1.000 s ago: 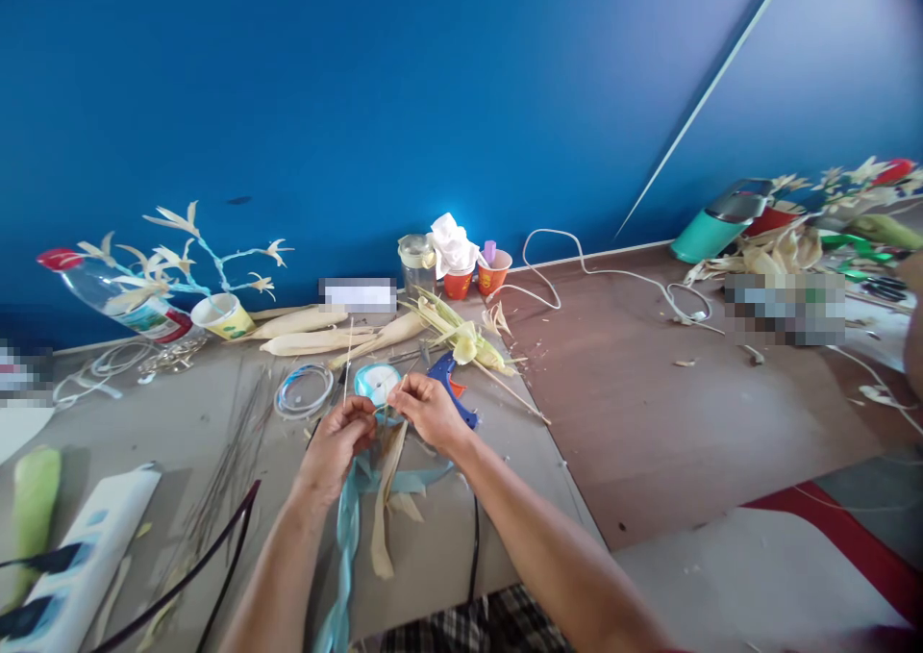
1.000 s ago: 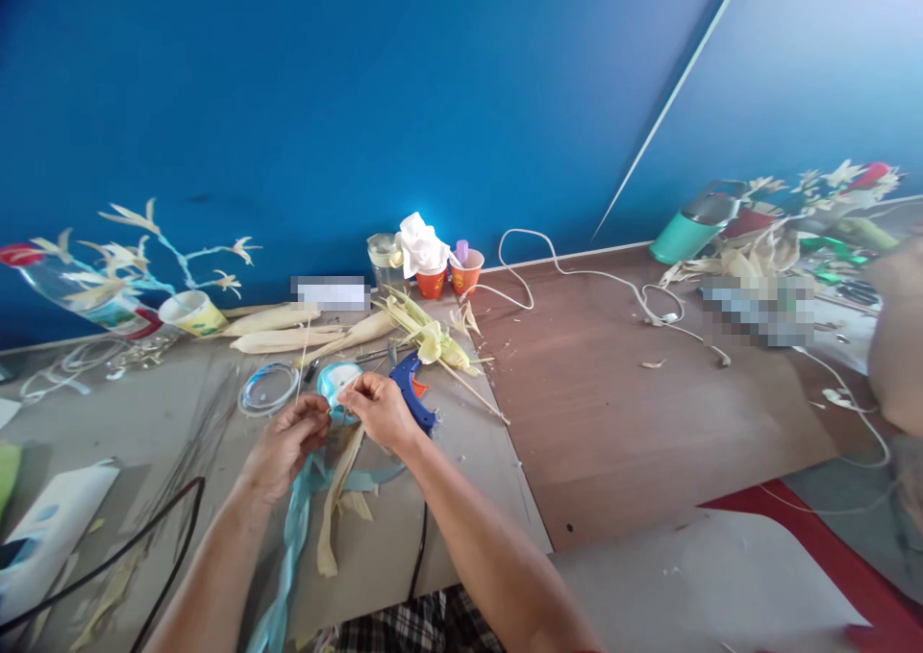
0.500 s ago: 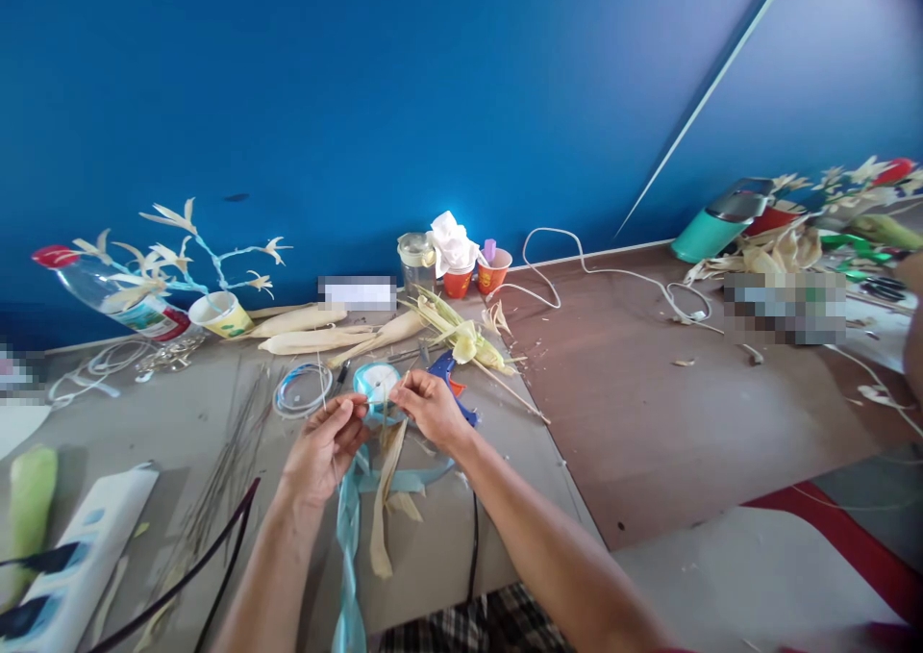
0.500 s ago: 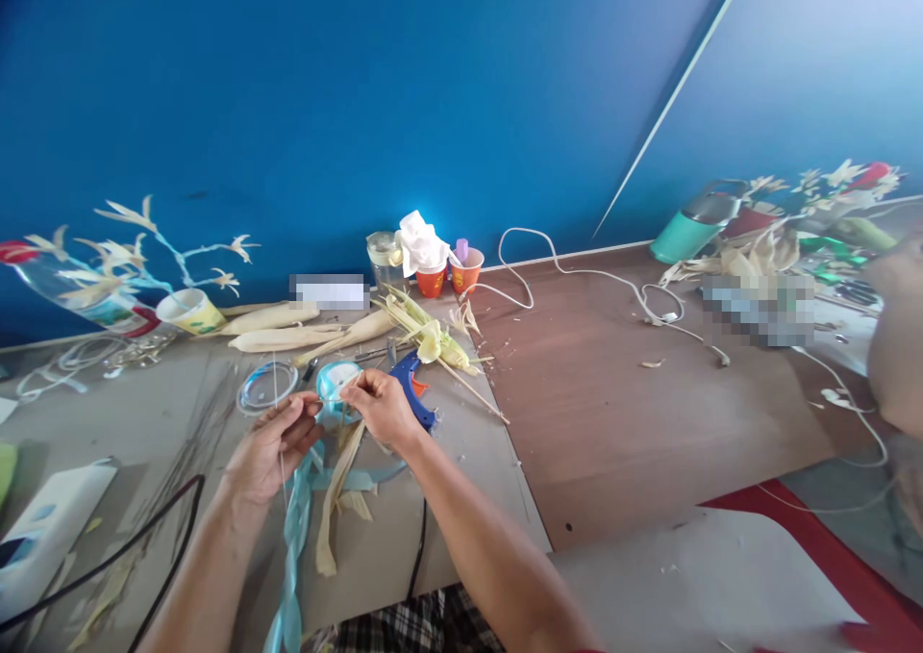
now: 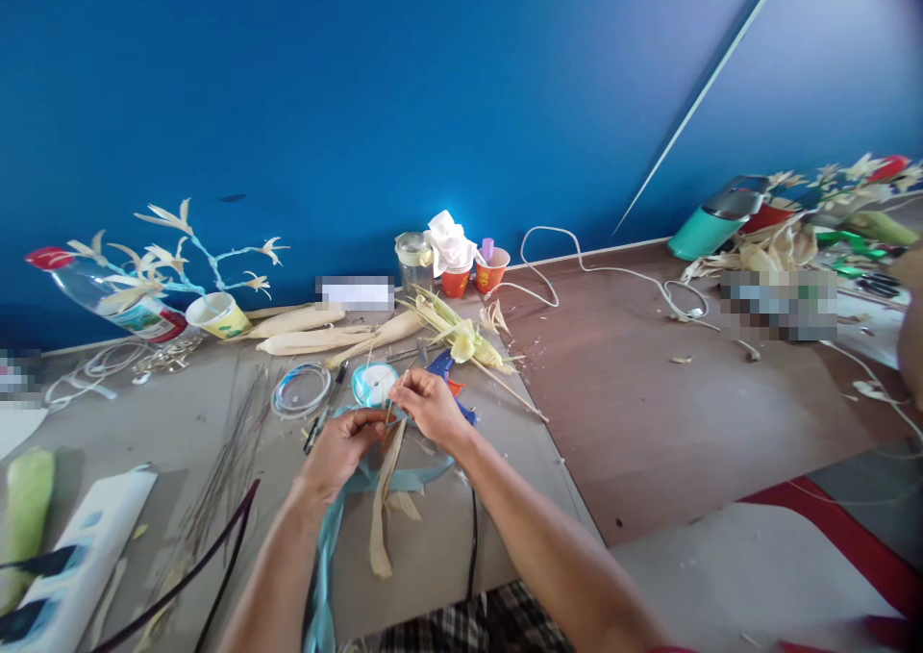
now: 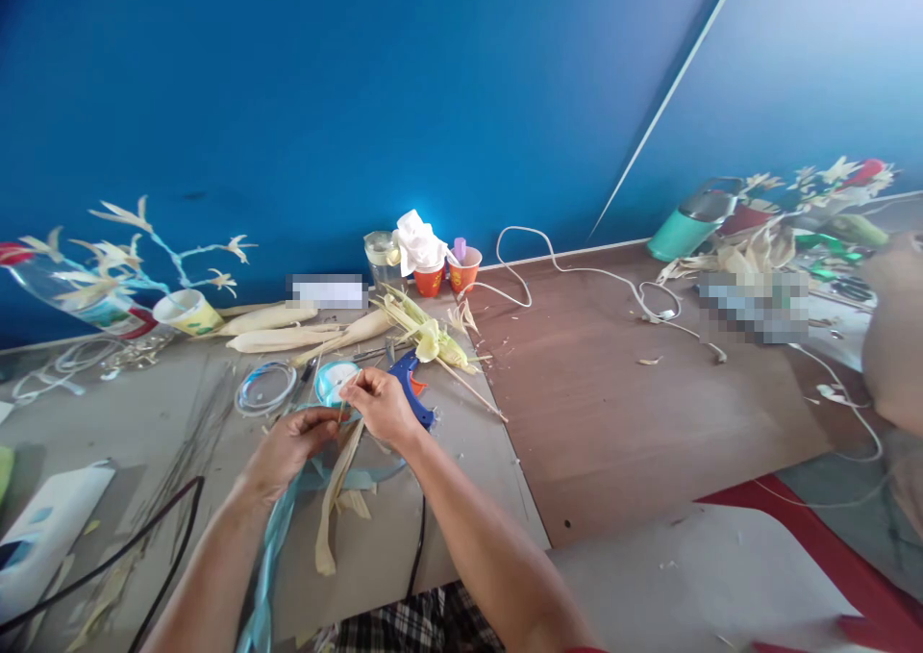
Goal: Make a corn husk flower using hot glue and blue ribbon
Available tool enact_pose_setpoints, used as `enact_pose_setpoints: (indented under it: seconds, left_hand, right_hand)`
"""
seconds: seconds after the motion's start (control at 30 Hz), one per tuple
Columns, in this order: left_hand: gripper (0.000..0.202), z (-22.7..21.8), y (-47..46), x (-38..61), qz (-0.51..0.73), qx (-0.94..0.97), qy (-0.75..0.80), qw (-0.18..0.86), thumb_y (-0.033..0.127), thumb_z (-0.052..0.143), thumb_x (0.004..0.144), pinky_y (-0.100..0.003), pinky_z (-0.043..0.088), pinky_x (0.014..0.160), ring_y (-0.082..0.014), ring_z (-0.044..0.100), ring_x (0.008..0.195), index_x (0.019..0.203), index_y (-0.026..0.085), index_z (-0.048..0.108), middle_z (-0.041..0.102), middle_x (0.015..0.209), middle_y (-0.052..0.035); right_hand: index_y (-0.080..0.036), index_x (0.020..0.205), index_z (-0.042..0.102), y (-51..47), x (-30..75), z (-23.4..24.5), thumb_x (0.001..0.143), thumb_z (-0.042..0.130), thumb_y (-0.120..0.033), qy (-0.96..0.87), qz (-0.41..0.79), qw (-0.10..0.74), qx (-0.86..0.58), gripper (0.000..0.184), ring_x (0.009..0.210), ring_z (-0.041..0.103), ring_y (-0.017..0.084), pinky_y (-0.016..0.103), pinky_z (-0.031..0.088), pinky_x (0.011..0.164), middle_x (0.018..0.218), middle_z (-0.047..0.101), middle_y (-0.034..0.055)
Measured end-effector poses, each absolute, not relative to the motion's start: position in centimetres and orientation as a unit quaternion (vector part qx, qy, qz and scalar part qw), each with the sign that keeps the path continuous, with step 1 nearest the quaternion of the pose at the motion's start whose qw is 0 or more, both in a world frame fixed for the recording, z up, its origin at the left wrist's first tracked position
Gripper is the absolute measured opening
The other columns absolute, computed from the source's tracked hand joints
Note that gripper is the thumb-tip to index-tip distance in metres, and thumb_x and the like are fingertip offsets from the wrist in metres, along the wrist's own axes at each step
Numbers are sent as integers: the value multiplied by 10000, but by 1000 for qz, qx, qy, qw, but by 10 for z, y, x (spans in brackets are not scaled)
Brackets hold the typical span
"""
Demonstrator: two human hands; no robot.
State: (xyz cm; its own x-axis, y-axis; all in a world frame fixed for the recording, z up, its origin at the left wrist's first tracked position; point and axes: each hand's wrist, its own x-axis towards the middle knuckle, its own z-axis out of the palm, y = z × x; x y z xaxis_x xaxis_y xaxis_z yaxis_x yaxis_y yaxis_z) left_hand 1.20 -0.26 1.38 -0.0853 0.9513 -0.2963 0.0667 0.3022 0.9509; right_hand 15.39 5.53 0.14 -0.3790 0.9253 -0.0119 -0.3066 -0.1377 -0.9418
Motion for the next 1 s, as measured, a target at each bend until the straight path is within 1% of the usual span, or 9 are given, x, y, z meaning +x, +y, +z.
enact_pose_setpoints:
  seconds: [0.07, 0.13, 0.27, 0.33, 0.53, 0.7, 0.8, 0.9, 1.0]
  left_hand:
    - [137, 16, -2, 13, 401, 458, 603, 515, 275, 725, 596, -226, 366, 535, -128, 482, 551, 648, 153, 692, 590, 587, -9]
    - [110, 18, -2, 13, 399, 479, 609, 490, 265, 707, 602, -229, 363, 537, -136, 473, 549, 598, 165, 660, 576, 571, -1]
    - [72, 17, -1, 10, 405, 494, 641, 425, 217, 706, 581, -223, 336, 503, -141, 457, 527, 604, 187, 645, 573, 572, 9]
    - [89, 14, -1, 8, 414, 489, 647, 413, 194, 717, 567, -221, 311, 474, -134, 439, 498, 623, 188, 648, 570, 568, 10]
    - [121, 10, -3, 6, 427, 474, 649, 415, 189, 729, 575, -219, 264, 443, -115, 398, 467, 633, 190, 623, 549, 553, 19]
    - [151, 9, -2, 5, 439, 478, 640, 411, 216, 729, 579, -214, 300, 479, -116, 422, 504, 595, 182, 583, 532, 553, 28]
    - [183, 11, -3, 6, 441, 482, 641, 403, 234, 729, 587, -206, 298, 478, -104, 407, 498, 584, 177, 556, 498, 530, 44]
    - [234, 15, -5, 8, 463, 452, 628, 432, 267, 730, 611, -197, 304, 476, -96, 425, 497, 600, 177, 514, 514, 528, 44]
    - [279, 19, -6, 9, 515, 383, 597, 481, 296, 748, 609, -187, 356, 507, -98, 487, 533, 652, 178, 498, 561, 558, 35]
  right_hand:
    - [-175, 610, 474, 54, 153, 1, 670, 632, -370, -484, 675, 450, -327, 258, 480, 331, 63, 212, 252, 472, 512, 422, -68]
    - [-174, 611, 481, 54, 153, 1, 675, 625, -364, -495, 667, 447, -333, 247, 484, 326, 65, 212, 253, 477, 506, 411, -70]
    - [-172, 610, 482, 53, 153, 2, 683, 616, -356, -508, 655, 443, -342, 239, 485, 315, 66, 213, 253, 481, 507, 406, -69]
    - [-173, 609, 478, 53, 154, 2, 683, 612, -360, -509, 653, 441, -346, 242, 486, 311, 65, 212, 253, 480, 509, 403, -68]
    - [-168, 614, 490, 53, 153, 0, 692, 600, -354, -513, 646, 440, -354, 230, 494, 313, 69, 210, 252, 476, 510, 408, -63]
    - [-169, 616, 487, 54, 152, 1, 680, 615, -392, -507, 651, 434, -362, 265, 491, 314, 69, 208, 249, 469, 504, 414, -64]
    - [-173, 605, 478, 54, 153, 2, 673, 623, -397, -502, 654, 433, -363, 275, 485, 306, 68, 211, 242, 467, 493, 398, -69]
    - [-177, 598, 472, 53, 153, 1, 677, 618, -387, -500, 655, 436, -363, 267, 484, 308, 71, 213, 241, 469, 486, 393, -69]
    - [-173, 602, 481, 53, 152, 0, 693, 606, -355, -510, 647, 435, -362, 239, 494, 323, 72, 212, 256, 480, 507, 411, -63]
